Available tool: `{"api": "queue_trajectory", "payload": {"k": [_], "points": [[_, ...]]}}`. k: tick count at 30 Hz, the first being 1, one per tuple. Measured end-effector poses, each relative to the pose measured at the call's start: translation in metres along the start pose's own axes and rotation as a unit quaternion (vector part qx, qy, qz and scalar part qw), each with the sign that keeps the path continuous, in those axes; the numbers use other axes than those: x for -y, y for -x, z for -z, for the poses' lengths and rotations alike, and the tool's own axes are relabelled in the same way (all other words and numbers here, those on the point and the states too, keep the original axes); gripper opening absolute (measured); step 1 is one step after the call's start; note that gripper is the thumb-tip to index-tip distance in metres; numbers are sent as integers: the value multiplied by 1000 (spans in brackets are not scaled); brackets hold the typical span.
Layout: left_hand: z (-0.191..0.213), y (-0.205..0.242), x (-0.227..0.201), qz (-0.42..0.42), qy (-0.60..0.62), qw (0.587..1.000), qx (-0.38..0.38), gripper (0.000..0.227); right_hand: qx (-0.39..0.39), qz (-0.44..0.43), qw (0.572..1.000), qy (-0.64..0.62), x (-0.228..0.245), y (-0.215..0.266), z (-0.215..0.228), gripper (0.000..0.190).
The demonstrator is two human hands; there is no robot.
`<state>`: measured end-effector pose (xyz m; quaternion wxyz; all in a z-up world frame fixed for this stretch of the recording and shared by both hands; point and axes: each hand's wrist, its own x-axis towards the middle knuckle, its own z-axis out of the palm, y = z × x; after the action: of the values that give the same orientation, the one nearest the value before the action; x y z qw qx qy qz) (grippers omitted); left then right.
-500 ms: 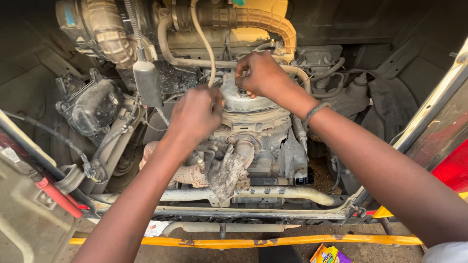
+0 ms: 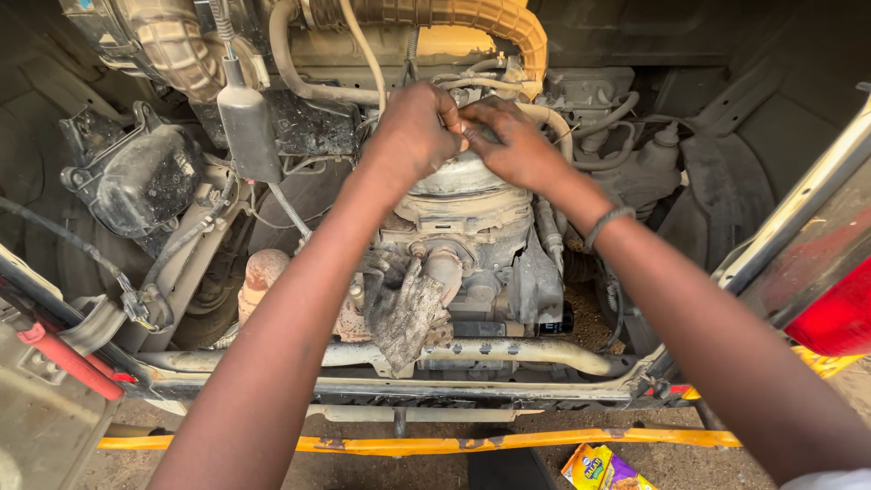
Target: The person works on a vehicle engine, using pliers to adjust a hose clamp and wiping the engine surface with a rag. The person then uses their hands to manipulate hoses and components within the engine bay.
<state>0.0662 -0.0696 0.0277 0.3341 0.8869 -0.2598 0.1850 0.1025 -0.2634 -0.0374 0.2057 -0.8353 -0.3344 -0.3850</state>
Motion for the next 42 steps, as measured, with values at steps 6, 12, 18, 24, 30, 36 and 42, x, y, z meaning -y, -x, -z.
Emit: {"api": "queue_trajectory", "payload": {"k": [6, 12, 18, 24, 30, 36, 42], "points": [[2, -12, 28, -118, 124, 976, 137, 50, 31, -170, 964, -203, 16, 12, 15, 36], [30, 13, -14, 100, -11, 994, 48, 41, 29, -187, 959, -209, 22, 11, 14, 38], [24, 1, -22, 10, -181, 974, 138, 35, 38, -175, 961, -212, 29, 10, 23, 36], [32, 6, -21, -75, -126, 989, 23, 80, -235, -151, 957, -81, 51, 43, 21, 23], [30, -7, -5, -98, -172, 965, 174, 47, -274, -158, 948, -44, 54, 91, 3, 19], [42, 3, -25, 23, -150, 986, 74, 54, -269, -244, 931, -41, 41, 100, -7, 23], [23, -7, -19, -104, -161, 964, 182, 24, -242, -185, 952, -42, 51, 108, -1, 29]]}}
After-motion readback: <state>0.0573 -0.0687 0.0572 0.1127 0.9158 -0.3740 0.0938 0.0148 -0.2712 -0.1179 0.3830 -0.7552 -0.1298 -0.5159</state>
